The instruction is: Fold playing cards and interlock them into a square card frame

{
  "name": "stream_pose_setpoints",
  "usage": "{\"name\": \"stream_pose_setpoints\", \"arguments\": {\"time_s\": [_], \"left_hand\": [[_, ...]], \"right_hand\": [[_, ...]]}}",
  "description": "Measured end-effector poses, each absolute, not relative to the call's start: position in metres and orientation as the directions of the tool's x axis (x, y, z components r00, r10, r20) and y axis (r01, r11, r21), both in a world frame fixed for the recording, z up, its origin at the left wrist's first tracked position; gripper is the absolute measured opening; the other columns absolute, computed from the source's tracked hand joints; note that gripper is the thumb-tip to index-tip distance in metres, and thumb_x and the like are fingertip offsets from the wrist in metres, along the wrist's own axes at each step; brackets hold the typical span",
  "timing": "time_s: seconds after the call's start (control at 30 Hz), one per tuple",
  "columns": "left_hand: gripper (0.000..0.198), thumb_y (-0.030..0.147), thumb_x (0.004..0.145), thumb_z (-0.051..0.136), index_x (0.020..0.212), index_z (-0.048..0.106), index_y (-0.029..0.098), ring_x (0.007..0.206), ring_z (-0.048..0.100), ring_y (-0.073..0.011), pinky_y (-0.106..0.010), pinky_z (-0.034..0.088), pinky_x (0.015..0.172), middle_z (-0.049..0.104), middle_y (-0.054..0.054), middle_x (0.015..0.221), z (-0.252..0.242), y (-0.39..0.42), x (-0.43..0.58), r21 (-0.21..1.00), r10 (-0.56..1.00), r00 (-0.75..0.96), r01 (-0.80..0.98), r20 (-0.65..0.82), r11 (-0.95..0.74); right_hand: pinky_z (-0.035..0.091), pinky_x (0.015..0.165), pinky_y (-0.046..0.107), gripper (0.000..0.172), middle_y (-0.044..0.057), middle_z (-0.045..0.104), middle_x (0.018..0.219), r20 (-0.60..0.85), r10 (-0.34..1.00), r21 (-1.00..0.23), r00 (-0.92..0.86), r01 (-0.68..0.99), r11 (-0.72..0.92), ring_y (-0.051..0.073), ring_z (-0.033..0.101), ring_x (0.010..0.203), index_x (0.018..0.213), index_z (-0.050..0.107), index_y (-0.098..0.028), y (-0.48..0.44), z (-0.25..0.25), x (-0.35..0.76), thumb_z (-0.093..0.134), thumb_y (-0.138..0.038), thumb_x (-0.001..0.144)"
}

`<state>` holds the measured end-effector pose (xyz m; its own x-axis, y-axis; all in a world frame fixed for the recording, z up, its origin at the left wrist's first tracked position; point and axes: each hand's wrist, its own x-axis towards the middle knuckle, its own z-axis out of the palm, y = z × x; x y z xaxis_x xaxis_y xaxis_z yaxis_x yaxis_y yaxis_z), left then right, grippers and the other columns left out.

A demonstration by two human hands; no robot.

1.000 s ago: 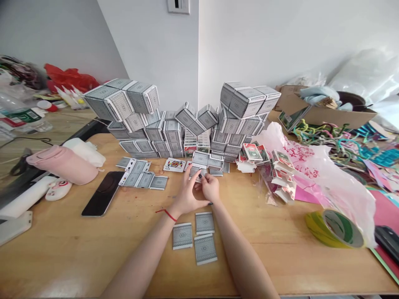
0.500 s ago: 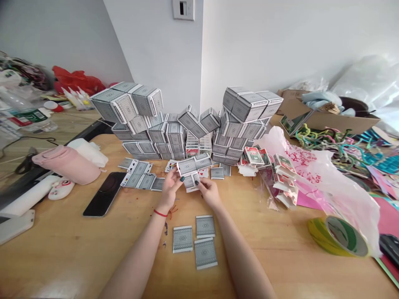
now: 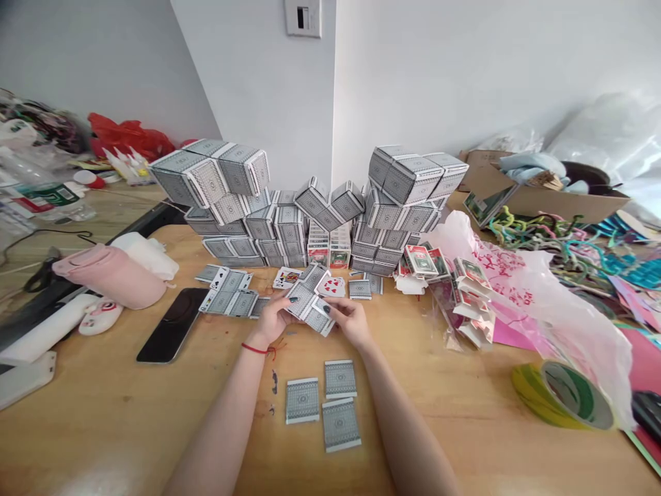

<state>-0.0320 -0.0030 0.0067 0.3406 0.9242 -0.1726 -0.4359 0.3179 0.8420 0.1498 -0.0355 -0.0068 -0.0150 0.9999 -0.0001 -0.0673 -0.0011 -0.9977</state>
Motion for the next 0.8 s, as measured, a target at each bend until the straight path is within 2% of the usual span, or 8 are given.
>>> {"name": "stream_pose_setpoints", "arguments": {"time_s": [0.13,0.2,0.3,0.4,0.47,0.57,0.7,0.8], "left_hand": [[0.045,0.013,0.056,0.061,0.099,0.061,0.025,0.077,0.063,-0.0206,-0.036,0.053,0.066,0.066,-0.004,0.092,0.006,-0.002,-0.037,0.856,0.888,0.416,-0.37,-0.195,0.361],[0.043,0.013,0.057,0.062,0.097,0.061,0.026,0.08,0.063,-0.0203,-0.037,0.053,0.069,0.065,-0.003,0.094,0.004,0.001,-0.038,0.845,0.896,0.397,-0.394,-0.199,0.362],[0.039,0.017,0.059,0.064,0.097,0.061,0.024,0.082,0.063,-0.0204,-0.039,0.052,0.073,0.066,-0.004,0.094,0.001,0.006,-0.038,0.823,0.935,0.284,-0.464,-0.213,0.328],[0.041,0.019,0.058,0.067,0.098,0.059,0.021,0.082,0.064,-0.0209,-0.041,0.051,0.076,0.067,-0.004,0.091,-0.001,0.011,-0.037,0.813,0.965,0.165,-0.521,-0.204,0.26],[0.04,0.019,0.058,0.067,0.097,0.059,0.021,0.084,0.063,-0.0215,-0.041,0.05,0.078,0.067,-0.004,0.092,-0.003,0.013,-0.036,0.813,0.973,0.131,-0.535,-0.188,0.229],[0.038,0.017,0.058,0.065,0.096,0.06,0.021,0.088,0.062,-0.0224,-0.041,0.05,0.08,0.066,-0.004,0.097,-0.004,0.014,-0.034,0.813,0.977,0.115,-0.541,-0.179,0.213],[0.036,0.014,0.058,0.065,0.093,0.06,0.018,0.09,0.062,-0.0229,-0.042,0.05,0.08,0.066,-0.005,0.096,-0.001,0.012,-0.031,0.785,0.971,0.121,-0.572,-0.205,0.237],[0.035,0.011,0.057,0.066,0.091,0.06,0.017,0.087,0.062,-0.0219,-0.041,0.05,0.079,0.067,-0.004,0.093,0.004,0.01,-0.03,0.743,0.962,0.13,-0.613,-0.241,0.269]], "right_hand": [[0.041,0.049,0.025,0.036,0.004,0.063,0.071,-0.034,0.985,-0.978,0.167,-0.206,0.001,0.014,0.053,0.055,0.085,0.066,-0.017,-0.027,-0.017,0.159,0.057,-0.048,0.069],[0.041,0.051,0.026,0.04,0.006,0.062,0.075,-0.001,0.959,-0.986,0.283,-0.159,0.047,0.013,0.051,0.055,0.089,0.064,-0.016,-0.022,-0.021,0.163,0.046,-0.05,0.076],[0.042,0.057,0.029,0.035,0.008,0.062,0.085,0.199,0.909,-0.967,0.366,0.222,0.122,0.015,0.053,0.061,0.09,0.063,-0.017,-0.015,-0.026,0.164,0.049,-0.045,0.075],[0.04,0.077,0.039,0.033,0.011,0.056,0.112,0.401,0.896,-0.75,0.192,0.631,0.201,0.023,0.052,0.089,0.099,0.062,-0.02,-0.01,-0.029,0.159,0.054,-0.037,0.073],[0.034,0.083,0.044,0.04,0.011,0.049,0.124,0.43,0.899,-0.606,0.084,0.765,0.219,0.027,0.046,0.101,0.111,0.056,-0.021,-0.009,-0.03,0.154,0.053,-0.032,0.073],[0.033,0.084,0.043,0.042,0.011,0.05,0.123,0.422,0.906,-0.539,0.036,0.814,0.219,0.027,0.044,0.103,0.118,0.05,-0.019,-0.008,-0.031,0.152,0.049,-0.027,0.077],[0.034,0.083,0.042,0.038,0.011,0.056,0.109,0.432,0.899,-0.575,0.08,0.791,0.206,0.028,0.045,0.1,0.109,0.055,-0.018,-0.007,-0.033,0.155,0.055,-0.029,0.073],[0.035,0.085,0.045,0.044,0.01,0.056,0.101,0.433,0.889,-0.639,0.148,0.746,0.188,0.028,0.046,0.097,0.107,0.055,-0.019,-0.007,-0.034,0.159,0.061,-0.031,0.066]]}}
